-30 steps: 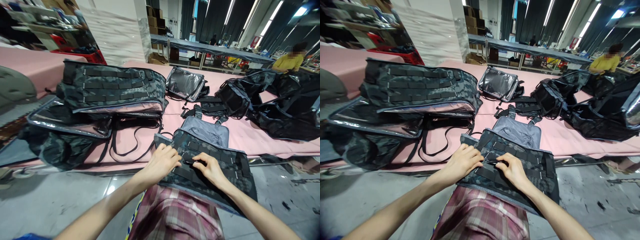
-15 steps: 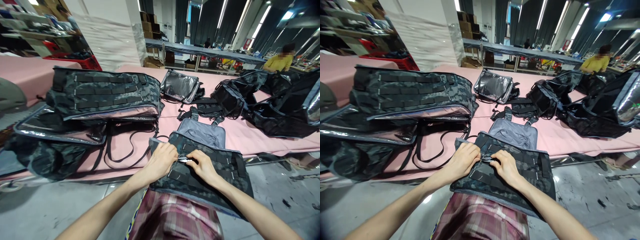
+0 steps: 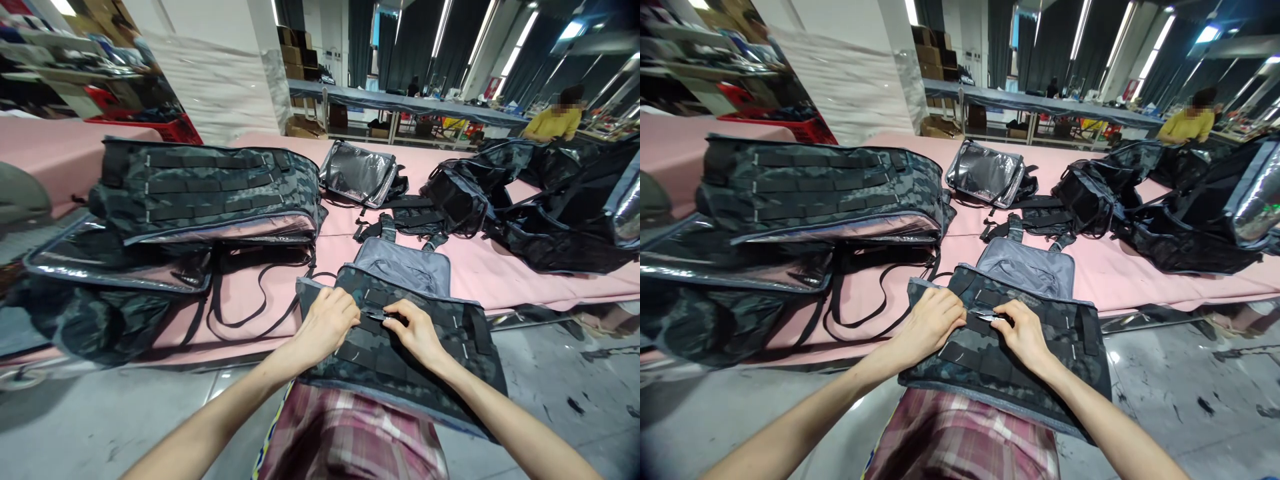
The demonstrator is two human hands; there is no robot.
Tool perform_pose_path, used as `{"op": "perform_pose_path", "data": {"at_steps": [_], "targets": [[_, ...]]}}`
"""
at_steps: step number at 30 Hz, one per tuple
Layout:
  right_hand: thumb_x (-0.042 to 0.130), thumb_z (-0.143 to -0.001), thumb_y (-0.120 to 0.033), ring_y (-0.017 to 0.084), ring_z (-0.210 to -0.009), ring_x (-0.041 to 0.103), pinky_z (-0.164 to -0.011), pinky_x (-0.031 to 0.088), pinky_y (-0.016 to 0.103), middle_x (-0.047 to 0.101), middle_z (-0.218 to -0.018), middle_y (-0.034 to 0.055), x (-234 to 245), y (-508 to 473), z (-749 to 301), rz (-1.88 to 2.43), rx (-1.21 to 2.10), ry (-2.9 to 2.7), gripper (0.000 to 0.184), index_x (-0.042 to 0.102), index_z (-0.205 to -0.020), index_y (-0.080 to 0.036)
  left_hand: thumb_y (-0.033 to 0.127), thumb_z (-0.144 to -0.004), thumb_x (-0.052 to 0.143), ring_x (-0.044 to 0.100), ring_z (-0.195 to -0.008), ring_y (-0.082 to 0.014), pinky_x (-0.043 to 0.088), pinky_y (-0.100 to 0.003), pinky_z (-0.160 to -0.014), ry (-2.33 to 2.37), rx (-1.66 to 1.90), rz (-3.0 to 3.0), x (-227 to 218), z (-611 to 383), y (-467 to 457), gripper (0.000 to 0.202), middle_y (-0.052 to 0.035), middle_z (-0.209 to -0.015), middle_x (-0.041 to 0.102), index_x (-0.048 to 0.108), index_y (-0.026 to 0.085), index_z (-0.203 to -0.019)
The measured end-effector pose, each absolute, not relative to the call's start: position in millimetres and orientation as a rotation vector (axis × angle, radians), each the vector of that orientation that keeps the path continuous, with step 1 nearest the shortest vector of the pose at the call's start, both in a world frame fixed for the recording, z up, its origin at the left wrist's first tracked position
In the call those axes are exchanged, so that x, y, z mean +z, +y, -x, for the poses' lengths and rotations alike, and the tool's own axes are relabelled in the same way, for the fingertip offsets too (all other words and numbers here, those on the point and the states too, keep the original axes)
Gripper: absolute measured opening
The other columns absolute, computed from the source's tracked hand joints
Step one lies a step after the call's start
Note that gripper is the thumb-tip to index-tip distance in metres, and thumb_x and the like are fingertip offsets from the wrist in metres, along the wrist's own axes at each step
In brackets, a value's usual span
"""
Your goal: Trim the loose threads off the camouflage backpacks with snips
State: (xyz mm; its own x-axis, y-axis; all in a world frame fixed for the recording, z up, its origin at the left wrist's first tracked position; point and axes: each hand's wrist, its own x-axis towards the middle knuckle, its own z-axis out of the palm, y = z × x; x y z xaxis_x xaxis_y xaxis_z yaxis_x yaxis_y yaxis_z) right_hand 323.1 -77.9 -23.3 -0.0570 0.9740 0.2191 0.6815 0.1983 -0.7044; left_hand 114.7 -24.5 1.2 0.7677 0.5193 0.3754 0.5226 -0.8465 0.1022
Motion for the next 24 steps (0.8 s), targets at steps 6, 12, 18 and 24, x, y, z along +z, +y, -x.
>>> {"op": "perform_pose_path", "data": {"at_steps": [6, 12, 18, 24], "targets": [[0.057, -0.082, -0.026, 0.018, -0.079, 0.055, -0.072, 0.043, 0.031, 0.063, -0.083, 0.0046, -23, -72, -303, 1.432, 0.423, -2.055, 0.011, 0.064, -0.089, -0.021, 0.021, -0.09, 0.041, 0.043, -0.078, -0.0184, 0.027, -0.033, -0.067, -0.888, -0.678, 2.921, -3, -114, -28, 0.022, -0.0046, -0.075, 0.056, 0.056, 0.015, -0.075], [0.056, -0.082, -0.025, 0.018, -0.077, 0.056, -0.07, 0.043, 0.029, 0.063, -0.08, 0.0031, -19, -70, -311, 1.487, 0.461, -1.899, 0.009, 0.064, -0.085, -0.022, 0.026, -0.091, 0.038, 0.049, -0.081, -0.018, 0.034, -0.034, -0.075, -1.202, -0.946, 3.019, 4, -99, -17, 0.029, -0.0043, -0.077, 0.06, 0.058, 0.017, -0.073], [0.052, -0.083, -0.028, 0.018, -0.076, 0.058, -0.069, 0.043, 0.028, 0.063, -0.081, 0.004, -15, -74, -323, 1.454, 0.536, -1.939, 0.013, 0.063, -0.086, -0.021, 0.043, -0.087, 0.035, 0.045, -0.117, -0.025, 0.035, -0.042, -0.099, -2.121, -1.173, 2.84, -36, -17, -23, 0.04, -0.0099, -0.124, 0.053, 0.062, 0.018, -0.103], [0.065, -0.068, -0.042, 0.021, -0.087, 0.057, -0.075, 0.042, 0.03, 0.064, -0.093, 0.005, 14, 1, -322, 1.586, 0.503, -1.585, 0.034, 0.061, -0.092, -0.019, 0.038, -0.072, 0.06, 0.047, -0.118, -0.0285, 0.04, -0.042, -0.097, -1.9, -1.168, 3.308, -96, -11, -106, 0.059, -0.0122, -0.128, 0.05, 0.044, 0.022, -0.127]]}}
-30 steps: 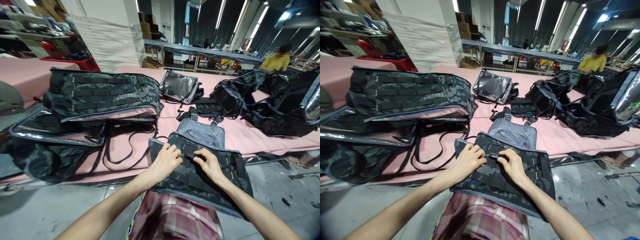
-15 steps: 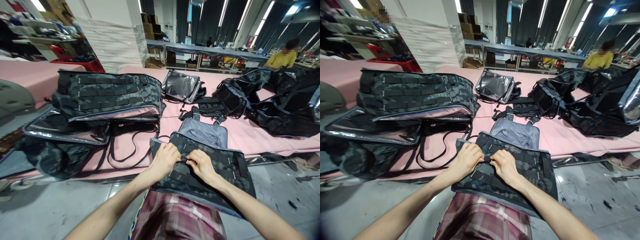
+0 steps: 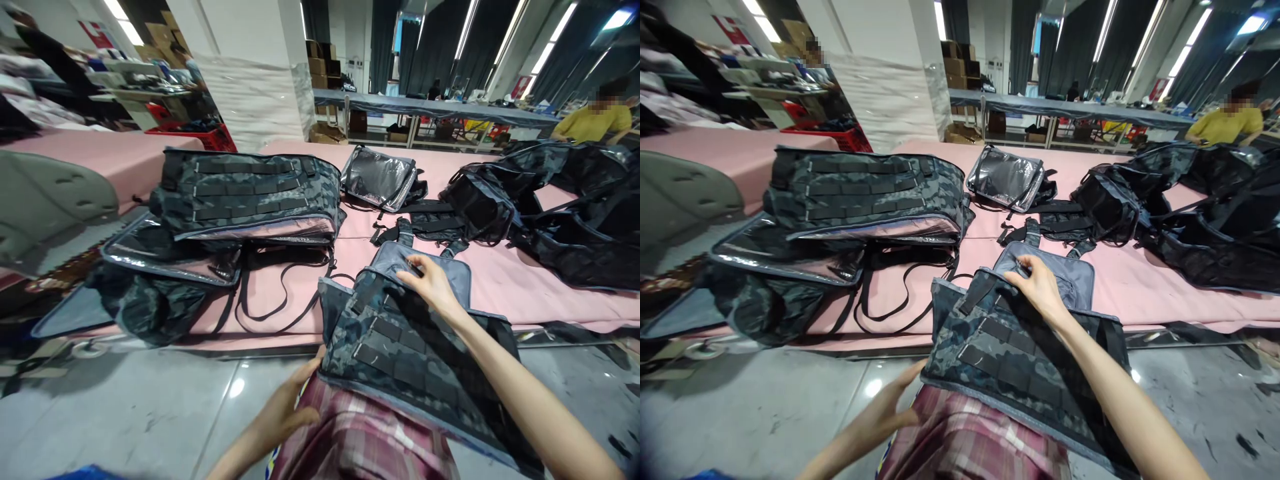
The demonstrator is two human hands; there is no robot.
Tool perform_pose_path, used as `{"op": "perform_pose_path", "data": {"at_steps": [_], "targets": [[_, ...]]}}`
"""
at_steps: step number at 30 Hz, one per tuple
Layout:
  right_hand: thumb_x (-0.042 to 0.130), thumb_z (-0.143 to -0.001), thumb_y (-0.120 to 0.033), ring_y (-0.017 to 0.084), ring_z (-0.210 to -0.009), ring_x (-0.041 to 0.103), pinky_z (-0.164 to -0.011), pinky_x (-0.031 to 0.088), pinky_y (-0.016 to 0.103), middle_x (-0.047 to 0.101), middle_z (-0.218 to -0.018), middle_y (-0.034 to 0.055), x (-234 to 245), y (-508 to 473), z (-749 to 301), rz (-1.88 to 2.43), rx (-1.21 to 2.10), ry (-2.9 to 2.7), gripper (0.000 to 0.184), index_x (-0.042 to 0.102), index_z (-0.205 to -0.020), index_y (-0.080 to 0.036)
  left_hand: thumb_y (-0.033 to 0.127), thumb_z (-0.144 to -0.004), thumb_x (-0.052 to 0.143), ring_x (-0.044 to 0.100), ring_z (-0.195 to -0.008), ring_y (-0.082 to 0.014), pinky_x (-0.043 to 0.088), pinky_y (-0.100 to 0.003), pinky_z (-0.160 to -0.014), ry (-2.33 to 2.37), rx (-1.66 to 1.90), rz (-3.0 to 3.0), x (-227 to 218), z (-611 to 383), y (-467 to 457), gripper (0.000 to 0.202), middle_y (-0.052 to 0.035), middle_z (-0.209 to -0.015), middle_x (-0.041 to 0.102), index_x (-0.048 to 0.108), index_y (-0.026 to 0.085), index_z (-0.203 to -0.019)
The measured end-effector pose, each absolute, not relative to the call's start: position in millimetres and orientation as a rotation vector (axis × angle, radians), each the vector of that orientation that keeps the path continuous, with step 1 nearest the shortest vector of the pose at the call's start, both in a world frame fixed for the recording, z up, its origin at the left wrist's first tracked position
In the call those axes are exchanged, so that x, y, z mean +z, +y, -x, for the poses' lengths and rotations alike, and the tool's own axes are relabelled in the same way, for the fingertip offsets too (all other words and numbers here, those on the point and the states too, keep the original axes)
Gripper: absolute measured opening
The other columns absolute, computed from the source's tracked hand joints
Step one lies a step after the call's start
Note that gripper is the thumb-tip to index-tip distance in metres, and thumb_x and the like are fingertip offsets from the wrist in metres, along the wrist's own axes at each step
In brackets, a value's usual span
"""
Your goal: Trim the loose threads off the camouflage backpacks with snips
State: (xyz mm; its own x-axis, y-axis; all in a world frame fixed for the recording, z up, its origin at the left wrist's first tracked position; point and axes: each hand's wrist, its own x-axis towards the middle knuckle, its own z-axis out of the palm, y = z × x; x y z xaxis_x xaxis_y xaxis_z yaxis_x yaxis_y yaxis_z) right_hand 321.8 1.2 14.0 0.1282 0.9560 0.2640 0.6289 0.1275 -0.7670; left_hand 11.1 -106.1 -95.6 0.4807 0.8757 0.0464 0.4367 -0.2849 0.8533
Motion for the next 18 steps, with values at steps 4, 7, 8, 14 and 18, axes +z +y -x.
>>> {"op": "perform_pose_path", "data": {"at_steps": [4, 7, 8, 14, 18], "targets": [[0.077, -0.046, -0.039, 0.016, -0.056, 0.052, -0.054, 0.037, 0.025, 0.054, -0.052, -0.0012, 16, 49, -298, 1.664, 0.85, -1.65, 0.031, 0.059, -0.055, -0.016, 0.027, -0.075, 0.055, 0.057, -0.1, -0.0258, 0.049, -0.038, -0.083, 1.29, 0.786, -1.933, -100, -52, -115, 0.031, -0.0116, -0.108, 0.06, 0.058, 0.018, -0.105], [0.074, -0.05, -0.041, 0.01, -0.044, 0.044, -0.046, 0.033, 0.023, 0.046, -0.042, -0.0044, 34, 63, -289, 1.597, 0.934, -1.639, 0.032, 0.055, -0.048, -0.015, 0.016, -0.076, 0.043, 0.06, -0.077, -0.0186, 0.05, -0.029, -0.067, 1.32, 0.913, -2.057, -77, -66, -85, 0.019, -0.0059, -0.083, 0.062, 0.059, 0.017, -0.085], [0.071, -0.054, -0.043, 0.009, -0.045, 0.043, -0.046, 0.033, 0.022, 0.048, -0.046, -0.0043, 49, 65, -292, 1.557, 0.909, -1.606, 0.032, 0.056, -0.052, -0.015, 0.014, -0.076, 0.04, 0.06, -0.076, -0.0174, 0.05, -0.027, -0.067, 1.294, 1.003, -2.132, -60, -67, -71, 0.021, -0.0055, -0.081, 0.062, 0.059, 0.017, -0.085], [0.07, -0.059, -0.039, 0.006, -0.051, 0.047, -0.05, 0.039, 0.019, 0.052, -0.062, -0.006, 173, 29, -341, 0.941, 0.596, -1.16, 0.029, 0.058, -0.074, -0.018, 0.016, -0.08, 0.044, 0.06, -0.083, -0.0162, 0.047, -0.025, -0.07, 0.994, 1.536, -2.705, 99, -63, 20, 0.02, -0.0076, -0.094, 0.064, 0.061, 0.015, -0.09], [0.068, -0.065, -0.04, 0.005, -0.036, 0.034, -0.035, 0.028, 0.018, 0.038, -0.047, -0.0089, 151, -39, -362, 1.096, 0.57, -1.026, 0.027, 0.051, -0.068, -0.02, 0.023, -0.084, 0.044, 0.061, -0.088, -0.016, 0.043, -0.031, -0.085, 0.733, 1.33, -3.16, 150, -60, 49, 0.022, -0.003, -0.096, 0.067, 0.065, 0.023, -0.09]]}}
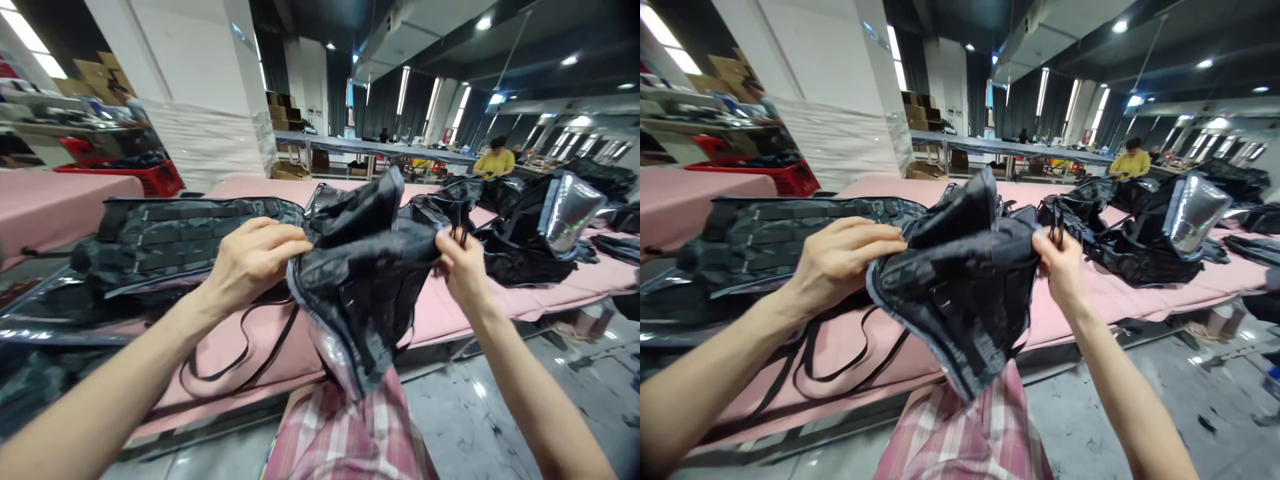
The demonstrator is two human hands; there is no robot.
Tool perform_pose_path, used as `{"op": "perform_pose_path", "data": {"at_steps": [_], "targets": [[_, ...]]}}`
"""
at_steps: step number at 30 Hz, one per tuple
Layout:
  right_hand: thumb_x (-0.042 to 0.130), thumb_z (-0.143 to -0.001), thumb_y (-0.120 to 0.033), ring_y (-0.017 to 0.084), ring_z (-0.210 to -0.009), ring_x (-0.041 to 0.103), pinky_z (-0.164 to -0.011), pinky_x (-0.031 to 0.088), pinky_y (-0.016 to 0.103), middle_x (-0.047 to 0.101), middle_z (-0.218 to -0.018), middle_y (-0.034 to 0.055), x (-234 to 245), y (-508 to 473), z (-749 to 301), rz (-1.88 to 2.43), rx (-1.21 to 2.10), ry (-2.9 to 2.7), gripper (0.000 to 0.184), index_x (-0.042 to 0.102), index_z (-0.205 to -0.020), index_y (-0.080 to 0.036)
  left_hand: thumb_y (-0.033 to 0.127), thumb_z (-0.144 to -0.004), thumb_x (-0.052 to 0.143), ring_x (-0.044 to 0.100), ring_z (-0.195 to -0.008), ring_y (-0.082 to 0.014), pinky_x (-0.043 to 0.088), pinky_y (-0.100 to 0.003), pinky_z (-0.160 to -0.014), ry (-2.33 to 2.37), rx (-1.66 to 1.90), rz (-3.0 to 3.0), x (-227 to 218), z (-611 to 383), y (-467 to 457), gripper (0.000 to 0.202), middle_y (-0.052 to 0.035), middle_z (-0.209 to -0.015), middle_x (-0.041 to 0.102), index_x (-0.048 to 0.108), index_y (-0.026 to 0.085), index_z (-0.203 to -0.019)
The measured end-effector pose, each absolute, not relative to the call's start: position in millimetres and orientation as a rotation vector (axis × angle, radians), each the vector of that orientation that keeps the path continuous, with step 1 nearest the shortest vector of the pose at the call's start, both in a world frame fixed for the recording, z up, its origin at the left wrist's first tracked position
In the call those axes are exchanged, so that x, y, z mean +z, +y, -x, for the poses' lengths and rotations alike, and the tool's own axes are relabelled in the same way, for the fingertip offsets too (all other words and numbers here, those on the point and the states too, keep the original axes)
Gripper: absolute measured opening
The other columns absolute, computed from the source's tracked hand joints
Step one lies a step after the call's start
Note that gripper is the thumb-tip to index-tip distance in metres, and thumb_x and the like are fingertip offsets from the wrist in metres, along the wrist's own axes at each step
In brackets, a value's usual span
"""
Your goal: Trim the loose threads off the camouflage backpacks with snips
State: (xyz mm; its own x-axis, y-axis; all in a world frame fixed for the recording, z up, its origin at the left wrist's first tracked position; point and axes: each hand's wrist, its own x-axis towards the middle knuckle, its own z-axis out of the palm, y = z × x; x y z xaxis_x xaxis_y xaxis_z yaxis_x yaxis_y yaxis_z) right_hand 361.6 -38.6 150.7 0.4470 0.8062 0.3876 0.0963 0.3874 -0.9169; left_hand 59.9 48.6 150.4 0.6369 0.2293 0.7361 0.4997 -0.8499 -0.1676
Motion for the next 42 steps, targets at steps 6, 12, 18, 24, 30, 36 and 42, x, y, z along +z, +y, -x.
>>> {"op": "perform_pose_path", "data": {"at_steps": [6, 12, 18, 24, 30, 36, 42], "targets": [[0.064, -0.069, -0.047, 0.005, -0.039, 0.027, -0.036, 0.02, 0.019, 0.031, -0.046, -0.0091, 28, -86, -350, 1.312, 0.828, -0.96, 0.037, 0.039, -0.06, -0.019, 0.019, -0.085, 0.042, 0.055, -0.105, -0.0171, 0.04, -0.031, -0.091, -0.467, -0.634, 2.821, 131, -44, 41, 0.027, -0.0002, -0.099, 0.067, 0.065, 0.028, -0.095], [0.061, -0.071, -0.044, 0.006, -0.047, 0.025, -0.041, 0.023, 0.019, 0.029, -0.055, -0.0078, 35, -86, -337, 1.294, 0.829, -1.036, 0.031, 0.043, -0.068, -0.019, 0.011, -0.08, 0.042, 0.058, -0.095, -0.0139, 0.046, -0.022, -0.081, -0.217, -0.511, 3.179, 158, -109, -22, 0.035, -0.0043, -0.108, 0.064, 0.062, 0.025, -0.105], [0.059, -0.074, -0.041, 0.008, -0.051, 0.029, -0.046, 0.027, 0.02, 0.03, -0.056, -0.0061, 29, -104, -338, 1.253, 0.815, -1.14, 0.032, 0.04, -0.061, -0.019, 0.007, -0.078, 0.038, 0.061, -0.088, -0.0162, 0.046, -0.027, -0.083, -0.844, -0.704, 3.081, 139, -157, 38, 0.032, -0.0063, -0.095, 0.067, 0.065, 0.015, -0.093], [0.059, -0.073, -0.038, 0.008, -0.052, 0.029, -0.048, 0.027, 0.021, 0.031, -0.056, -0.006, 31, -107, -340, 1.257, 0.805, -1.138, 0.031, 0.039, -0.059, -0.019, 0.015, -0.083, 0.038, 0.059, -0.091, -0.0168, 0.046, -0.03, -0.082, -0.898, -0.777, 2.94, 139, -145, 32, 0.028, -0.0031, -0.102, 0.063, 0.062, 0.019, -0.097], [0.061, -0.072, -0.039, 0.008, -0.05, 0.027, -0.046, 0.027, 0.021, 0.029, -0.054, -0.0065, 33, -105, -341, 1.277, 0.819, -1.146, 0.033, 0.038, -0.057, -0.019, 0.023, -0.082, 0.046, 0.056, -0.09, -0.0181, 0.046, -0.031, -0.079, -0.907, -0.903, 2.923, 144, -152, 16, 0.018, -0.0052, -0.103, 0.057, 0.056, 0.019, -0.096], [0.061, -0.071, -0.039, 0.008, -0.049, 0.028, -0.046, 0.028, 0.021, 0.031, -0.054, -0.0062, 35, -106, -341, 1.289, 0.824, -1.131, 0.033, 0.039, -0.057, -0.019, 0.03, -0.077, 0.052, 0.054, -0.072, -0.0156, 0.042, -0.028, -0.069, -1.237, -1.178, 3.089, 151, -162, 15, 0.02, -0.0017, -0.084, 0.059, 0.056, 0.017, -0.091], [0.066, -0.067, -0.039, 0.008, -0.049, 0.031, -0.046, 0.029, 0.021, 0.036, -0.051, -0.0049, 34, -111, -345, 1.233, 0.913, -1.157, 0.032, 0.046, -0.054, -0.018, 0.039, -0.071, 0.059, 0.043, -0.053, -0.0082, 0.034, -0.019, -0.051, -1.59, -2.029, 3.219, 150, -141, -1, 0.025, 0.0029, -0.062, 0.051, 0.053, 0.015, -0.074]]}}
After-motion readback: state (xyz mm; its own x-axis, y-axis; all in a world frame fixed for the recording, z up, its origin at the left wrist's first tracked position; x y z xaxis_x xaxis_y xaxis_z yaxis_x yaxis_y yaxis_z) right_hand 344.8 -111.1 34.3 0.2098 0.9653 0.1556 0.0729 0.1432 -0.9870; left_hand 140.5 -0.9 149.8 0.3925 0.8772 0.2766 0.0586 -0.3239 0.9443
